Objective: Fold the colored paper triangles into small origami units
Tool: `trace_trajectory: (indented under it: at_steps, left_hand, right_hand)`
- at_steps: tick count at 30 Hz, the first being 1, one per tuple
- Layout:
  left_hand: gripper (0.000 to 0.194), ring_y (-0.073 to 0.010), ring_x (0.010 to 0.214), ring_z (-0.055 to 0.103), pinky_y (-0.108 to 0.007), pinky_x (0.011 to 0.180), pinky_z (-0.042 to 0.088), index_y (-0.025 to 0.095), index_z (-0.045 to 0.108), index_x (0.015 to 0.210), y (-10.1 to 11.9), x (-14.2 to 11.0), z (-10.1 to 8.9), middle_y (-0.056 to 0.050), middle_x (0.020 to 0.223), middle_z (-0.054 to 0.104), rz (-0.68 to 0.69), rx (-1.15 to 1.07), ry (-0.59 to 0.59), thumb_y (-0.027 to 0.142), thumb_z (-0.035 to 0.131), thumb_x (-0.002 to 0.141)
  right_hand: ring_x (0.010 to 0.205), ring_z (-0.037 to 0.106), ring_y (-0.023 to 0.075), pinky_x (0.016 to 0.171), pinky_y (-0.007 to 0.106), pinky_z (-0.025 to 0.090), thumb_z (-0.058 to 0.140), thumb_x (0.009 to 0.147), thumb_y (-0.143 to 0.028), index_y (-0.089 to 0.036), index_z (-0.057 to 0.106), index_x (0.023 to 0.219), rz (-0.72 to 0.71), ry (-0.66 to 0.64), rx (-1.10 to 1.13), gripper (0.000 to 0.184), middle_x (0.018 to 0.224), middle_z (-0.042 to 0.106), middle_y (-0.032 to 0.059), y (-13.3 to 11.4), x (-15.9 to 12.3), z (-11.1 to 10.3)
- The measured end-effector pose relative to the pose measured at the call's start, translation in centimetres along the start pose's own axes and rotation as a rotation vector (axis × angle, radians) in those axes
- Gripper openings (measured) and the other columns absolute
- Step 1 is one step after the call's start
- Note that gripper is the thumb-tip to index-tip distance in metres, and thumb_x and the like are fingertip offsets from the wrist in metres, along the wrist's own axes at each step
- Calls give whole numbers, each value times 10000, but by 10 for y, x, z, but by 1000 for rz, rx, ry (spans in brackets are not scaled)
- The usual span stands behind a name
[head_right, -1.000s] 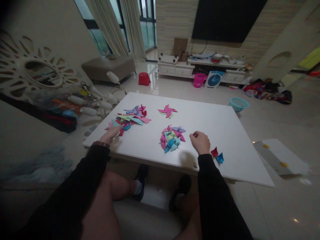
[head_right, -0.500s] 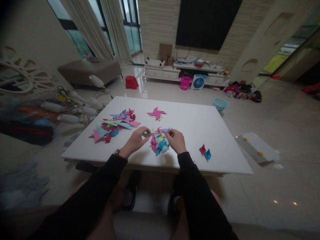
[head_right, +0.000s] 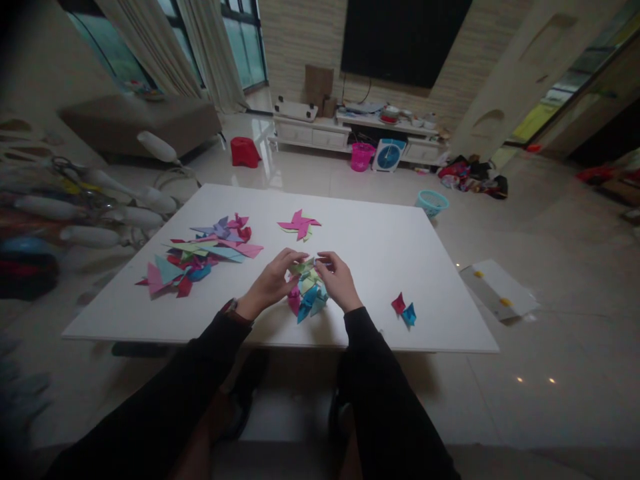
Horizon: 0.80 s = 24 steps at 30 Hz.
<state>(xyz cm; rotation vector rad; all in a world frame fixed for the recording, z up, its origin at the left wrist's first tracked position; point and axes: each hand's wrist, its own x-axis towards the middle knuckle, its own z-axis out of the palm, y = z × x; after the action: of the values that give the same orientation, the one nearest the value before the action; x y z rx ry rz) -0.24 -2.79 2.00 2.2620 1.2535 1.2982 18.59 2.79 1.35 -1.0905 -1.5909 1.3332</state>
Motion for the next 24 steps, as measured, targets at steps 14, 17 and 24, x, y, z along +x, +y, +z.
trace_trajectory:
  at_steps: [14,17,24]
  left_hand:
    - [364,-202,1036,573,-340,911,504,190,589,1075,-5,6,7,-59,1072,554,-103,10,88,-7,599,769]
    - [226,-233,1106,543,-390,994,468,183,641,962,-1,3,8,-73,1113,552,-170,93,124,70,688,772]
    - [52,-248,1063,509,-437,985,442,201,728,876,0,-1,17,-76,1065,586,-347,164,105,250,727,858]
  right_hand:
    - [671,618,154,610,268,471,716,774,-361,-202,696,880,-51,-19,42,192,760,676,4,4,9,9]
    - [696,643,171,648,295,506,717,798,-374,-201,722,886,-102,13,-21,194,783,704,23,3,2,9]
    - [831,692,211,744,342,547,720,827,-356,-214,784,901,-262,82,-149,173,906,742,67,1,-7,11]
